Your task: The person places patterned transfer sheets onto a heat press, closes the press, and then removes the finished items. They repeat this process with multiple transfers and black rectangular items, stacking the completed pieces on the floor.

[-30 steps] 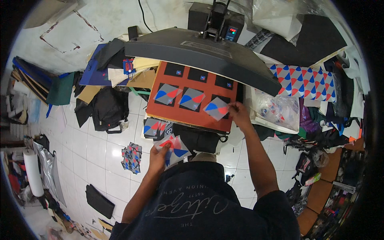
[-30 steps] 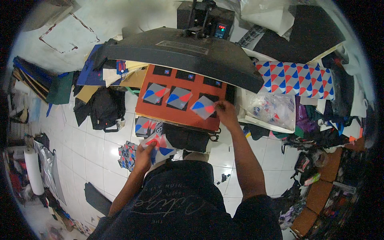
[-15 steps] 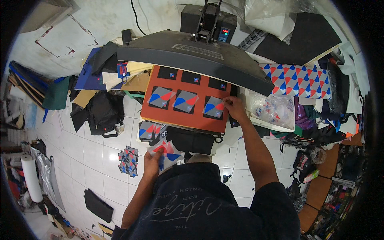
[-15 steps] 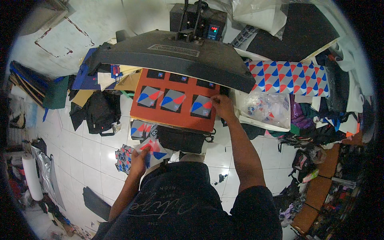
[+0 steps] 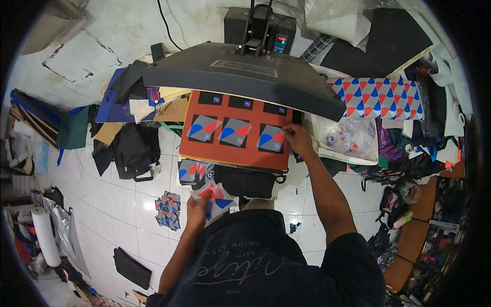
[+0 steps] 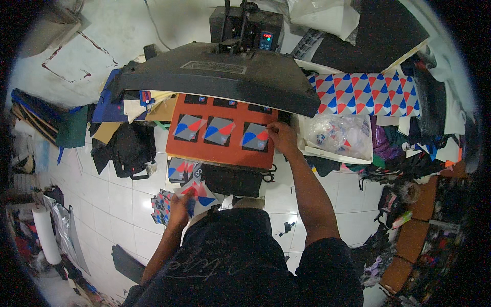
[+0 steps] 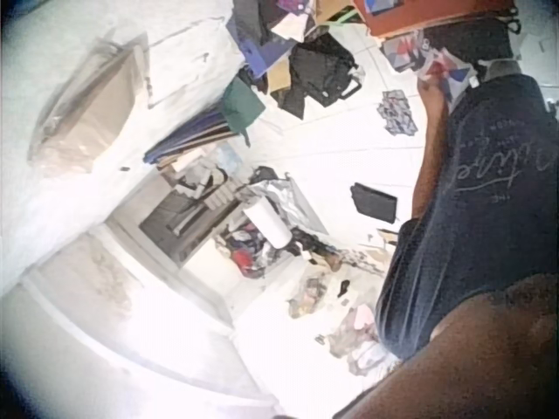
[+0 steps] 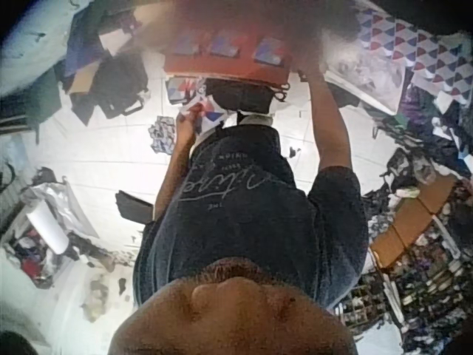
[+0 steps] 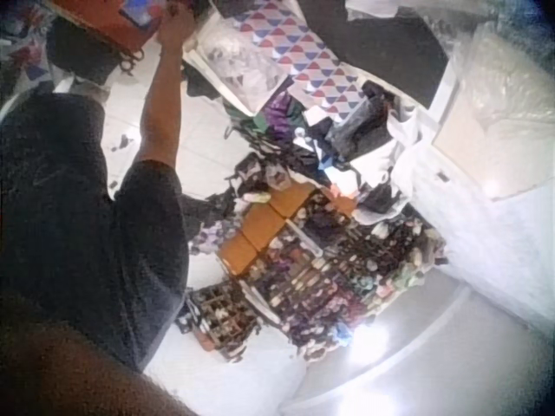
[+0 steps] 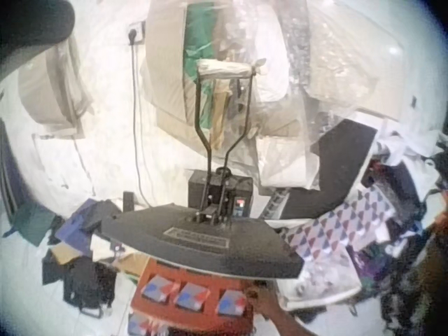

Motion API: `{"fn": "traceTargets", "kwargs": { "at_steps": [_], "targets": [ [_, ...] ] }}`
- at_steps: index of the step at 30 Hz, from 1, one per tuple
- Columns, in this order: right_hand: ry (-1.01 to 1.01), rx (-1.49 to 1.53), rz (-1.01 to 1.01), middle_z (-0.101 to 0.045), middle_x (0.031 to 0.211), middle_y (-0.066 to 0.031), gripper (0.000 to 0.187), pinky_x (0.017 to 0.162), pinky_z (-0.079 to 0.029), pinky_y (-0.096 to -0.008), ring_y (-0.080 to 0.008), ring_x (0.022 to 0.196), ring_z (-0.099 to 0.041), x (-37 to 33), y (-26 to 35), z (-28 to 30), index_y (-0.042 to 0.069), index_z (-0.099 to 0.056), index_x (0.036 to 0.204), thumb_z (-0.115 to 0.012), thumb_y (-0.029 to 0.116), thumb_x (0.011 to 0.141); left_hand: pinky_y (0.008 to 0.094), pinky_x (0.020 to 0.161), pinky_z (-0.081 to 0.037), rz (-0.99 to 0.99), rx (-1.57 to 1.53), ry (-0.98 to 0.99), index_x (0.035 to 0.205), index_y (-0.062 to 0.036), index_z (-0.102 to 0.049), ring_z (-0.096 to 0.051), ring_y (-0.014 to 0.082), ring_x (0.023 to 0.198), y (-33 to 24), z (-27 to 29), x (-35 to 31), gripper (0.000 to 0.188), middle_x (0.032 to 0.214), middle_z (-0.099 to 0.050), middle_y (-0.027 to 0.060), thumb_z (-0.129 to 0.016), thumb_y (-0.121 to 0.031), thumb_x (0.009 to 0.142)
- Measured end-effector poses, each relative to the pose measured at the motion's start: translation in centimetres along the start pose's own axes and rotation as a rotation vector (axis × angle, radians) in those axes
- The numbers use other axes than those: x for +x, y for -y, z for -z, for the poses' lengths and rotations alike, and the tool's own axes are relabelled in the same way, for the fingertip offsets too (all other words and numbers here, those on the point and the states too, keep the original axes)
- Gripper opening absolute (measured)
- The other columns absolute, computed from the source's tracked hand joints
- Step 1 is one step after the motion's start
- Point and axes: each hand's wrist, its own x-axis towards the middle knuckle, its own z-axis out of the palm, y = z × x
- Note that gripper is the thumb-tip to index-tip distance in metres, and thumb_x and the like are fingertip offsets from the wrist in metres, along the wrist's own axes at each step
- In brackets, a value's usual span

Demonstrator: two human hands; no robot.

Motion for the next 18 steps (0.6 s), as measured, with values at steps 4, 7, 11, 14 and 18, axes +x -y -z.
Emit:
{"fn": "traceTargets", "kwargs": {
  "at_steps": [4, 7, 11, 14, 18],
  "targets": [
    [-0.036, -0.060, 0.062, -0.066, 0.092, -0.0120, 0.025, 0.074, -0.050, -0.0388, -0.0277, 0.085, -0.065, 0.1, 0.0, -0.2, 0.009, -0.068, 0.097, -0.069, 0.029, 0.081, 0.0295, 0.068, -0.051, -0.020, 0.019, 0.004, 0.108, 0.0026, -0.059, -0.063, 0.0174, 0.077, -0.2, -0.4, 0.0, 0.030, 0.094, -0.066, 0.0092, -0.066, -0.017, 0.086],
    [-0.042, -0.052, 0.055, -0.066, 0.089, -0.0119, 0.025, 0.072, -0.050, -0.0387, -0.0277, 0.083, -0.065, -0.1, 0.5, 0.1, 0.009, -0.068, 0.095, -0.069, 0.030, 0.081, 0.0291, 0.069, -0.051, 0.004, 0.052, -0.006, 0.107, 0.0021, -0.060, -0.063, 0.0171, 0.078, -0.3, -0.4, -0.2, 0.029, 0.094, -0.066, 0.0091, -0.067, -0.017, 0.087],
    [-0.036, -0.025, 0.047, -0.066, 0.088, -0.0118, 0.027, 0.071, -0.050, -0.0385, -0.0279, 0.081, -0.065, -0.2, 0.8, 0.3, 0.007, -0.066, 0.096, -0.070, 0.029, 0.080, 0.0288, 0.074, -0.050, 0.024, 0.092, -0.002, 0.107, 0.0011, -0.060, -0.063, 0.0168, 0.083, -0.4, -0.5, -0.1, 0.027, 0.096, -0.067, 0.0098, -0.066, -0.016, 0.087],
    [-0.100, -0.014, 0.029, -0.066, 0.089, -0.0116, 0.030, 0.072, -0.050, -0.0387, -0.0276, 0.080, -0.065, -0.4, 1.4, 0.5, 0.006, -0.065, 0.099, -0.070, 0.029, 0.081, 0.0288, 0.075, -0.050, -0.004, 0.075, 0.013, 0.108, 0.0008, -0.060, -0.063, 0.0166, 0.083, -0.3, -0.5, -0.1, 0.026, 0.097, -0.067, 0.0100, -0.066, -0.016, 0.088],
    [-0.216, -0.015, -0.044, -0.063, 0.087, -0.0108, 0.030, 0.070, -0.050, -0.0359, -0.0236, 0.077, -0.063, -1.7, 1.3, 0.7, 0.007, -0.064, 0.101, -0.071, 0.027, 0.081, 0.0287, 0.075, -0.050, -0.015, 0.021, 0.033, 0.108, 0.0003, -0.061, -0.064, 0.0168, 0.084, 0.0, -0.3, 0.2, 0.026, 0.098, -0.067, 0.0102, -0.066, -0.015, 0.088]
  ]
}}
